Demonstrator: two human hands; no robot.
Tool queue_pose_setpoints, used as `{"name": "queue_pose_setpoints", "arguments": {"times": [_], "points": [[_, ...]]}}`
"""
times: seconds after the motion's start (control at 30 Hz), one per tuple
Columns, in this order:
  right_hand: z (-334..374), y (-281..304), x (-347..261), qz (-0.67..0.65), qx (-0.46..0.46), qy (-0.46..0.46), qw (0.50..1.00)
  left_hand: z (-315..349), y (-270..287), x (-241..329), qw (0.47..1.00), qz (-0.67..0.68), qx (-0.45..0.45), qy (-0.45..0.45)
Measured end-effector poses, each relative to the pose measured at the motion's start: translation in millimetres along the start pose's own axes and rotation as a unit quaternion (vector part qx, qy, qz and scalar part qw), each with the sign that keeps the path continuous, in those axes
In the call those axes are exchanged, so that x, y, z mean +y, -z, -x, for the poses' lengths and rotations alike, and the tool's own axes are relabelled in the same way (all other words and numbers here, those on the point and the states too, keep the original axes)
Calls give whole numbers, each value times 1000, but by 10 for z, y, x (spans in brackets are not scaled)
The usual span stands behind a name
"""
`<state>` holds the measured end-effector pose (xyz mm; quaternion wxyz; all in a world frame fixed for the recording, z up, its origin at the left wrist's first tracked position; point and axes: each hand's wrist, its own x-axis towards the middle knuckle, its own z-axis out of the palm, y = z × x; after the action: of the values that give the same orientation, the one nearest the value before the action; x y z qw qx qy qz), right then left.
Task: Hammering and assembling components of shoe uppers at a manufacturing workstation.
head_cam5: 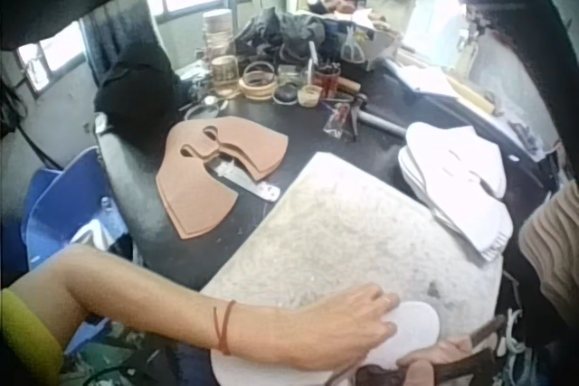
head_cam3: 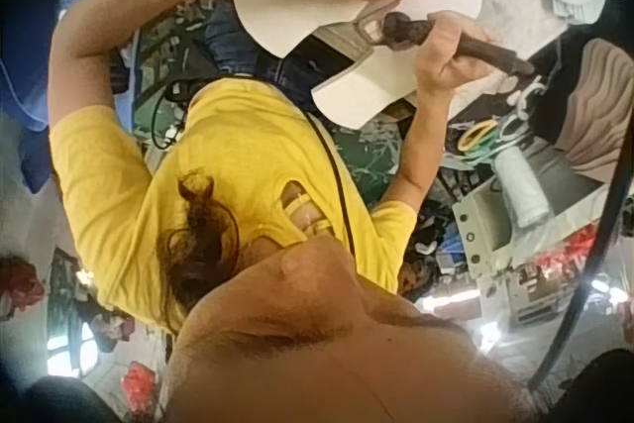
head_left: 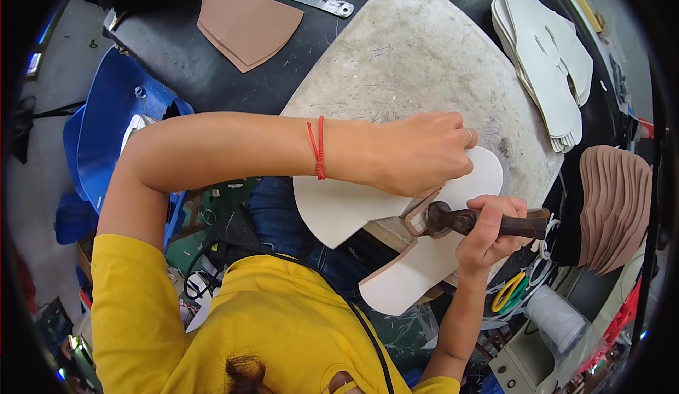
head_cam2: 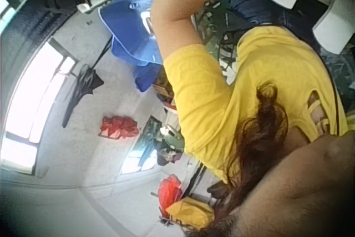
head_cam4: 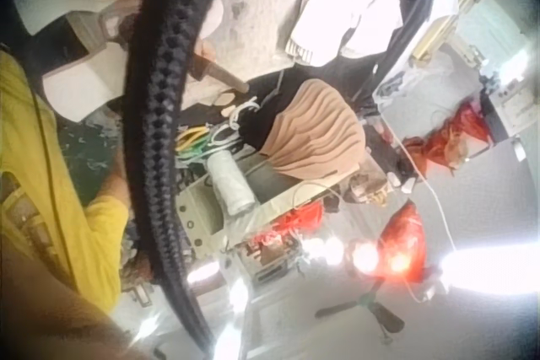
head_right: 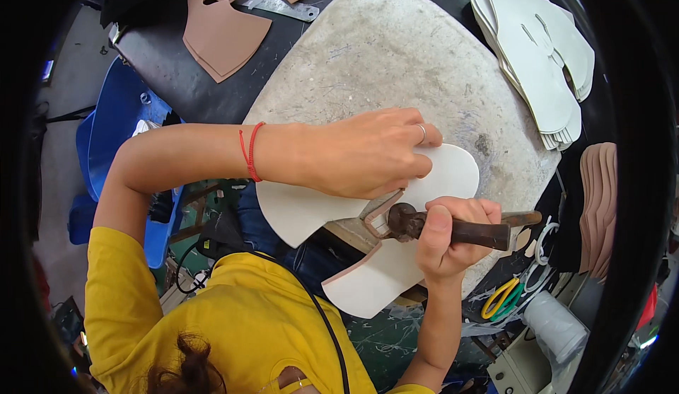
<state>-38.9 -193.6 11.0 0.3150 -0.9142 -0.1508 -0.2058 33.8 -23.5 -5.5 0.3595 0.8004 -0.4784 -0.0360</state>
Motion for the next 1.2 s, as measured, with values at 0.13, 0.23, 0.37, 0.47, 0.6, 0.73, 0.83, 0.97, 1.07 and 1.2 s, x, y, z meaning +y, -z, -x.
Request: {"name": "queue_pose_setpoints", "arguments": {"times": [0.13,0.23,0.37,0.47,0.6,0.73,0.83,0.97,1.07,1.2], "points": [[-164,146,-29,-157,-6,80,984,-231,111,53,989,-58,-136,28],[-171,-105,151,32,8,41,999,-7,-74,62,995,-69,-68,19],[-233,-5,90,-5,-71,61,996,21,-61,69,997,-39,23,70],[-322,233,-6,-175,-70,132,973,-204,84,73,977,36,-154,143],[-285,-189,171,-47,23,88,995,104,-122,70,990,-75,118,19],[-380,105,8,-102,-108,114,982,-173,95,7,987,-13,-122,98],[-384,-13,75,8,-27,94,995,-141,-74,-73,998,17,-28,45],[-343,-139,207,-23,-3,67,998,68,-77,-49,988,-94,115,33],[-425,81,94,-102,-70,98,988,-178,87,-71,990,38,-86,110],[-462,-198,217,-12,-2,29,1000,27,-78,-92,998,0,68,8]]}}
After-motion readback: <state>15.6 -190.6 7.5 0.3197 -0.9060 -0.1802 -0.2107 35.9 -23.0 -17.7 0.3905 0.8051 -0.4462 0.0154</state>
